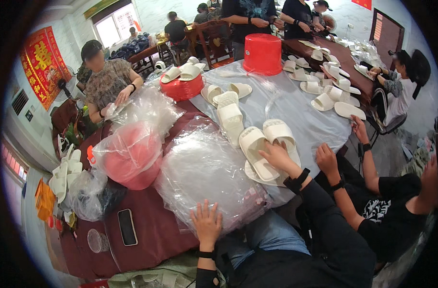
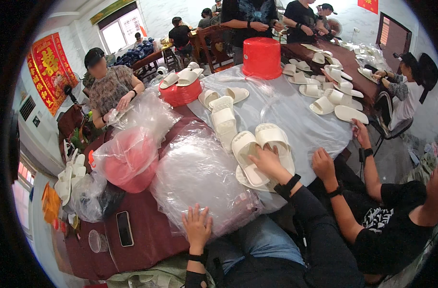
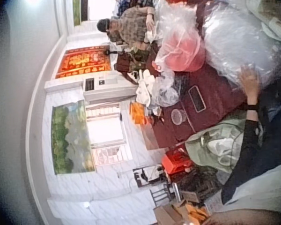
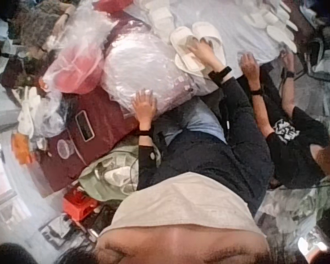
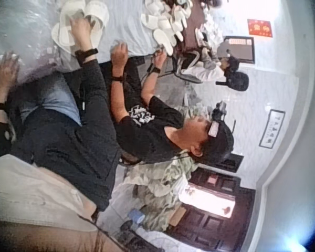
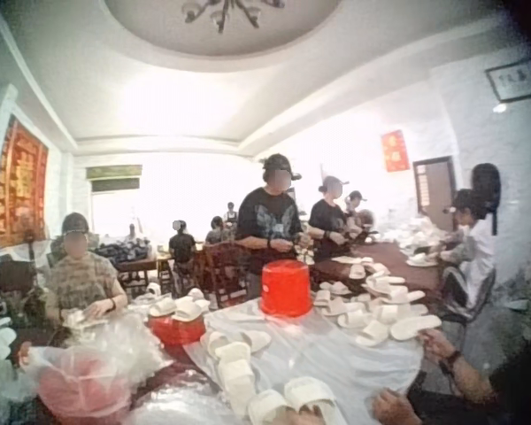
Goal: Packing slippers from a large bag into individual plastic wraps and organizing them on a table.
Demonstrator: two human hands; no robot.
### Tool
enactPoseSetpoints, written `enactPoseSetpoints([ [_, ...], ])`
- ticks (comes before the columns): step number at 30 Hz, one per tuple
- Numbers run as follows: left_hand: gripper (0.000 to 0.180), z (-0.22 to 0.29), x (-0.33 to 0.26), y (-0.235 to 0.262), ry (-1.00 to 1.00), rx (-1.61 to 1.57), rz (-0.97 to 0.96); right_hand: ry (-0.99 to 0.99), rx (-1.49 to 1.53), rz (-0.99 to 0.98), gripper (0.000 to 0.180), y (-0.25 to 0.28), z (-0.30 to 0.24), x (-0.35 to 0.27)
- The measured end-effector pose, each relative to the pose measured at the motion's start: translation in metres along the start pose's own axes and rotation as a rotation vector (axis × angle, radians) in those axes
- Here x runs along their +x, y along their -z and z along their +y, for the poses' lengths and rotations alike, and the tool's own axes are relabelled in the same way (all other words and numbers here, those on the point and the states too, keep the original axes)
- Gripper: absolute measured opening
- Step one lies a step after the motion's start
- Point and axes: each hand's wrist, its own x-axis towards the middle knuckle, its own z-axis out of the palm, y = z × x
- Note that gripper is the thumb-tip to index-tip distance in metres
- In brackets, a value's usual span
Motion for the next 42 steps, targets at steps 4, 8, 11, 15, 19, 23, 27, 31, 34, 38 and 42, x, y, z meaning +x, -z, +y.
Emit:
enactPoseSetpoints([
  [4, 0.038, -0.002, -0.003, 0.001, -0.002, 0.005, -0.004, 0.092, 0.048, 0.069, 0.058, 0.012, -0.020, 0.016],
  [8, 0.037, -0.004, -0.003, 0.005, -0.008, -0.001, -0.014, 0.255, 0.207, 0.296, 0.053, 0.020, -0.046, 0.069],
  [11, 0.037, 0.004, 0.002, 0.005, -0.028, 0.012, -0.011, 0.329, -0.057, 0.269, 0.051, 0.007, -0.029, 0.097],
  [15, 0.037, 0.006, 0.004, 0.000, -0.016, -0.002, -0.014, 0.298, 0.046, 0.152, 0.051, -0.004, -0.011, 0.064],
  [19, 0.036, 0.003, 0.000, 0.005, 0.000, 0.010, -0.029, 0.213, -0.054, 0.155, 0.044, 0.005, -0.004, -0.002],
  [23, 0.036, 0.011, 0.004, 0.005, -0.010, 0.007, -0.017, -0.011, -0.149, 0.081, 0.037, -0.001, 0.025, -0.046],
  [27, 0.036, 0.005, -0.001, 0.004, -0.008, 0.018, 0.003, 0.245, 0.133, 0.137, 0.032, -0.018, 0.030, -0.040],
  [31, 0.037, 0.001, 0.000, -0.002, -0.011, 0.025, 0.015, 0.080, 0.256, 0.281, 0.027, -0.026, 0.032, -0.030],
  [34, 0.037, 0.001, -0.002, -0.002, -0.013, 0.026, 0.013, -0.132, 0.378, 0.378, 0.023, -0.024, 0.024, -0.024],
  [38, 0.037, 0.001, -0.001, -0.001, -0.015, 0.023, 0.013, -0.198, 0.120, 0.457, 0.028, -0.023, 0.022, -0.009],
  [42, 0.038, 0.002, 0.000, -0.001, -0.025, 0.030, 0.007, -0.382, -0.035, 0.418, 0.035, -0.040, 0.030, 0.003],
])
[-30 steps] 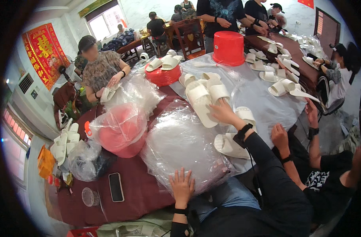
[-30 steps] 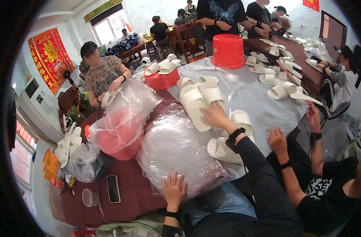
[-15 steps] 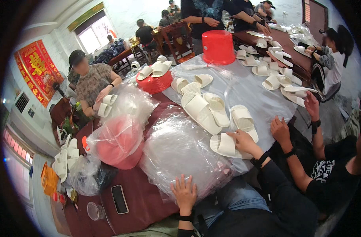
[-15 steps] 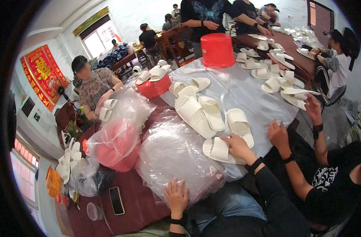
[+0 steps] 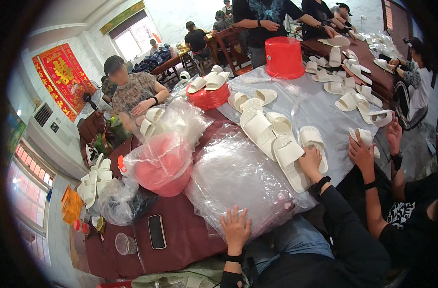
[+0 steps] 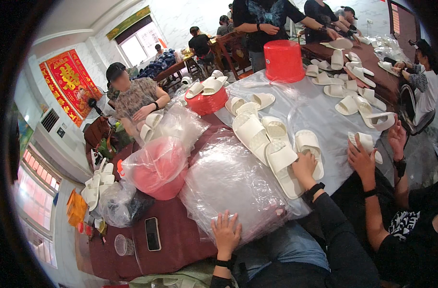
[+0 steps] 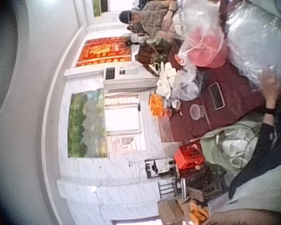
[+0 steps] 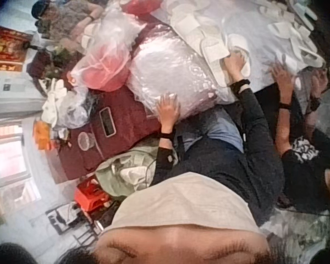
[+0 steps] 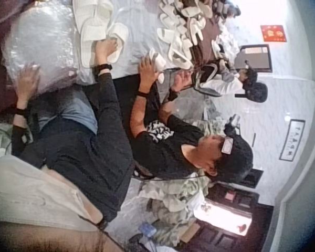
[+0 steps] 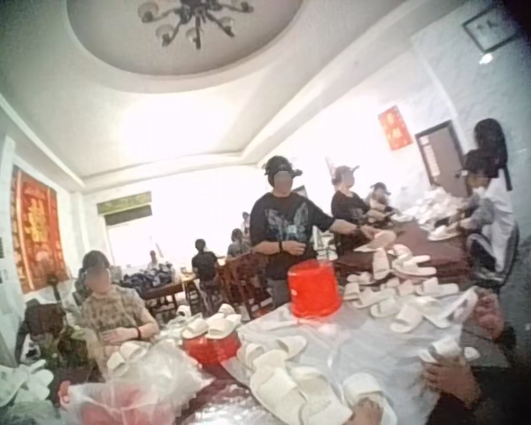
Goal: Packing slippers from a large bag into individual plastic wraps and organizing them on a table.
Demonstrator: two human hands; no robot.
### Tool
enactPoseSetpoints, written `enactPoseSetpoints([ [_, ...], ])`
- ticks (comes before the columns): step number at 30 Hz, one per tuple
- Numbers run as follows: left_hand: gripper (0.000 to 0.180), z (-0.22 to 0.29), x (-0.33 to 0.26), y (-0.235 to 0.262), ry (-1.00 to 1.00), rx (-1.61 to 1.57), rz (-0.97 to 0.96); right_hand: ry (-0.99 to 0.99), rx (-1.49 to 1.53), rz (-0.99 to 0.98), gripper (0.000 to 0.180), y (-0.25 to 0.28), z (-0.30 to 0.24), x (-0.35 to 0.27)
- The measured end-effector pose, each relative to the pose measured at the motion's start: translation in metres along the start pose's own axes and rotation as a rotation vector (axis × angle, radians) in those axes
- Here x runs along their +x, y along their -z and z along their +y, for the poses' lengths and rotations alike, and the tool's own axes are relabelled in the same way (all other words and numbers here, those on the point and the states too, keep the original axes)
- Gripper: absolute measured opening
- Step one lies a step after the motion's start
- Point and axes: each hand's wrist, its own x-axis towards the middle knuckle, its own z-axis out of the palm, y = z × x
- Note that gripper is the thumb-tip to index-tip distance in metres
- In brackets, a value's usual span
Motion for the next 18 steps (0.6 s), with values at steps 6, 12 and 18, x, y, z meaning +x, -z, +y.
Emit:
enactPoseSetpoints([
  [6, 0.038, 0.003, 0.001, 0.002, -0.006, -0.015, 0.007, -0.013, 0.281, -0.056, 0.033, -0.033, 0.030, 0.020],
  [12, 0.036, 0.001, -0.002, -0.001, -0.003, 0.001, 0.021, -0.126, 0.856, -0.181, 0.032, -0.026, 0.036, 0.021],
  [18, 0.037, 0.003, 0.000, 0.001, -0.009, -0.010, 0.030, -0.125, 1.239, -0.091, 0.033, -0.017, 0.049, 0.025],
])
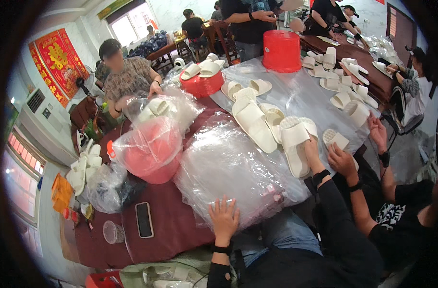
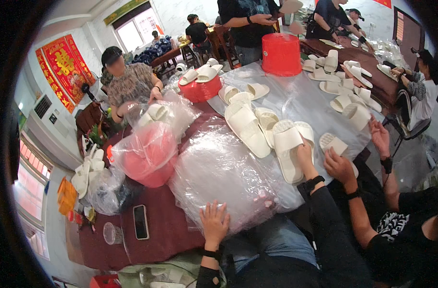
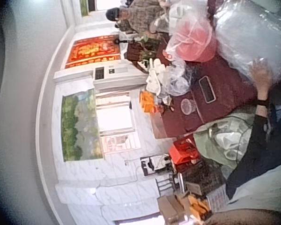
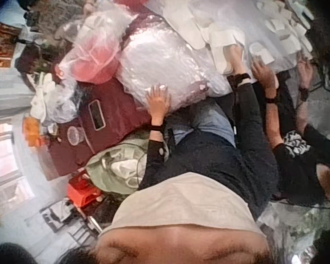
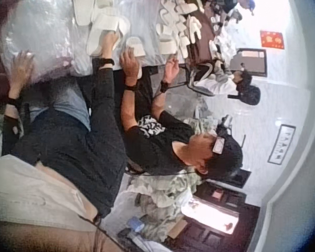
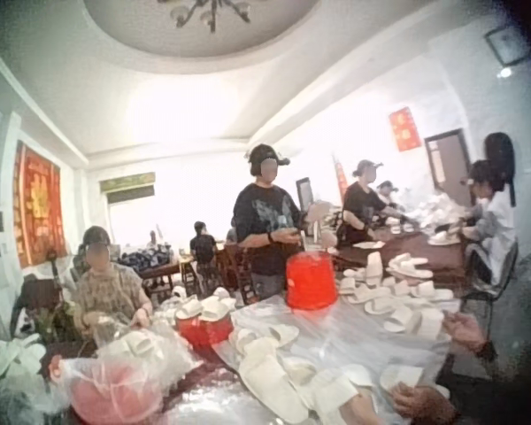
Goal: Packing slippers from a large bag into individual plastic wraps and organizing them on a table.
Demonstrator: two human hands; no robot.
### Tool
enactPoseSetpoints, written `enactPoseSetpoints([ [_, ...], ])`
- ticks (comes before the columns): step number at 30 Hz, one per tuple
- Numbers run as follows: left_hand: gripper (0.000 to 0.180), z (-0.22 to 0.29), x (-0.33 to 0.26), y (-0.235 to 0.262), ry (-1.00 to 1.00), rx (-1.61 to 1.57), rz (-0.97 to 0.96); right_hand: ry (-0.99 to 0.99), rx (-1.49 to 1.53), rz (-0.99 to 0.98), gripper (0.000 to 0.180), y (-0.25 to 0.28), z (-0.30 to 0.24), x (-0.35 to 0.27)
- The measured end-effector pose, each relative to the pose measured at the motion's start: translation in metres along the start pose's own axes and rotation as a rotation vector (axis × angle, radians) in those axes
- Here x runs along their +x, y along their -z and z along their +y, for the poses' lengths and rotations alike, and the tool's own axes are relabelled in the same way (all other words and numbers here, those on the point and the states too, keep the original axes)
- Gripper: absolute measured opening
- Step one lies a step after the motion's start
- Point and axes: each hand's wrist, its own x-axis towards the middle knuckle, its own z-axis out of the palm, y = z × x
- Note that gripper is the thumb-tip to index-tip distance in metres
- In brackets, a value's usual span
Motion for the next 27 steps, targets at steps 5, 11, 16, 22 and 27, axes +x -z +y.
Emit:
enactPoseSetpoints([
  [5, 0.038, -0.002, 0.002, -0.001, -0.004, 0.009, 0.000, -0.070, 0.236, 0.019, 0.033, 0.022, -0.002, 0.008],
  [11, 0.038, -0.002, 0.001, 0.008, 0.022, -0.025, -0.010, -0.052, 0.411, 0.028, 0.033, 0.009, -0.055, -0.017],
  [16, 0.038, 0.004, 0.005, 0.008, 0.014, -0.049, -0.015, 0.086, 0.418, -0.275, 0.033, -0.033, -0.105, -0.059],
  [22, 0.036, 0.005, 0.005, 0.005, -0.002, -0.026, -0.003, 0.105, 0.022, -0.819, 0.052, -0.110, -0.093, -0.091],
  [27, 0.036, 0.002, 0.003, 0.007, 0.022, -0.004, -0.027, 0.136, -0.292, -0.976, 0.050, -0.119, -0.076, -0.075],
])
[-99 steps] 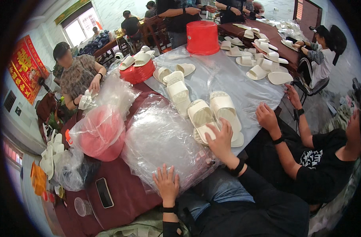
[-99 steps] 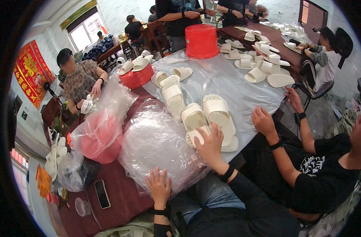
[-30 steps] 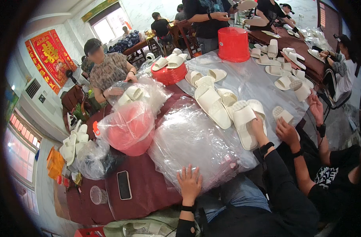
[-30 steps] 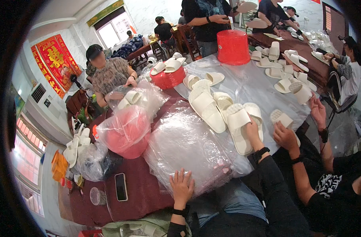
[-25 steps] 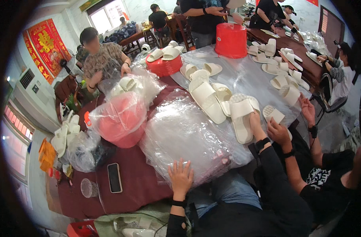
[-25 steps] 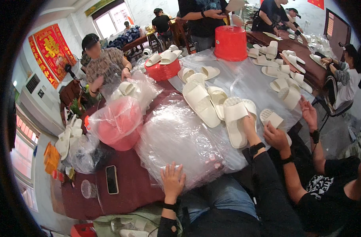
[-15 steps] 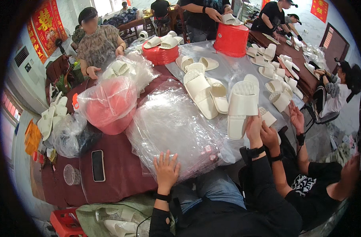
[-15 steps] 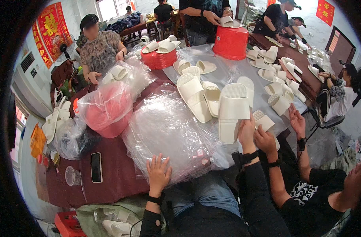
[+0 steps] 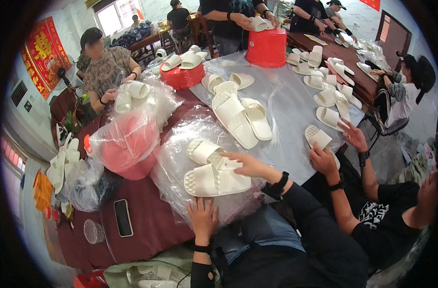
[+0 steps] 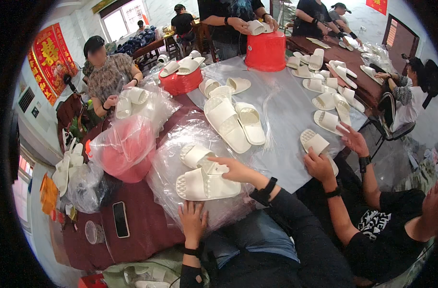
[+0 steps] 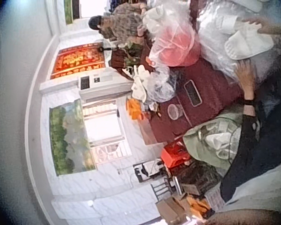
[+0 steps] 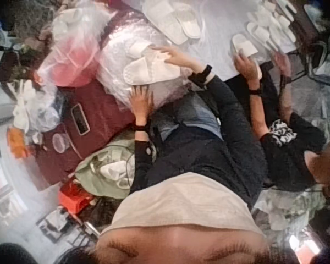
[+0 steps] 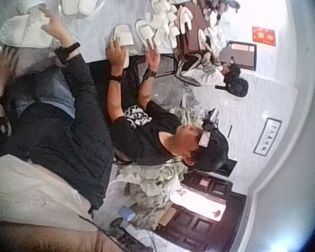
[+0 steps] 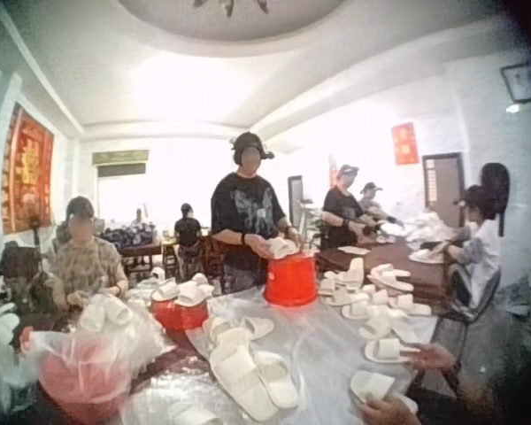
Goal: Packing slippers from a large bag into individual plastic wraps and organizing them on a table.
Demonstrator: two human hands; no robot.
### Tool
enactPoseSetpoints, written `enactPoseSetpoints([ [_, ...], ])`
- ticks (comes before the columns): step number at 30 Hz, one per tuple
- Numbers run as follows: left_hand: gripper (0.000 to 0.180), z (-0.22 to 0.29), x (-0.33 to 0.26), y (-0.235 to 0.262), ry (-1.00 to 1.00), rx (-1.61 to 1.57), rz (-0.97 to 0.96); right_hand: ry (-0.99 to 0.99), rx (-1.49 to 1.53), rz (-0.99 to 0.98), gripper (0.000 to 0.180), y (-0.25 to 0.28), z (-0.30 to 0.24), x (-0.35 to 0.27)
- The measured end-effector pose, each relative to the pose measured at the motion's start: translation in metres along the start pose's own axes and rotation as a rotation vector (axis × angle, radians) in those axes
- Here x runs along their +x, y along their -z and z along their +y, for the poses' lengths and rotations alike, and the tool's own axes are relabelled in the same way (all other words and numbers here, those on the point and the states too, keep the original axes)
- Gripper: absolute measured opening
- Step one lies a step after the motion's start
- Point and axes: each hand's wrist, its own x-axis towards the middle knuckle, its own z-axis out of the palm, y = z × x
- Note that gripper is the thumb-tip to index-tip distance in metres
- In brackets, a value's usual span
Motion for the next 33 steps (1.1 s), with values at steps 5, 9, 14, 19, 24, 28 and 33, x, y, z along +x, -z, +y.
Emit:
enactPoseSetpoints([
  [5, 0.035, 0.003, 0.005, 0.005, -0.006, -0.005, 0.007, -0.186, -0.460, 0.750, 0.025, 0.074, 0.052, 0.005],
  [9, 0.038, -0.001, 0.001, 0.005, 0.008, -0.024, -0.017, -0.353, -0.877, 0.802, 0.025, 0.107, 0.084, 0.013],
  [14, 0.040, 0.003, 0.003, 0.005, 0.006, 0.000, -0.042, -0.575, -0.954, 0.573, 0.027, 0.132, 0.119, 0.031],
  [19, 0.038, 0.001, 0.002, 0.002, 0.039, -0.005, -0.085, -0.703, -1.065, 0.421, 0.026, 0.148, 0.136, 0.035],
  [24, 0.038, 0.000, 0.005, 0.003, 0.049, -0.008, -0.093, -0.738, -0.981, 0.684, 0.026, 0.182, 0.161, 0.025],
  [28, 0.037, 0.000, 0.006, 0.006, 0.061, -0.022, -0.113, -0.747, -0.904, 0.894, 0.026, 0.205, 0.179, 0.026],
  [33, 0.036, 0.002, 0.006, 0.004, 0.049, -0.014, -0.104, -0.534, -0.940, 0.933, 0.027, 0.224, 0.196, 0.020],
])
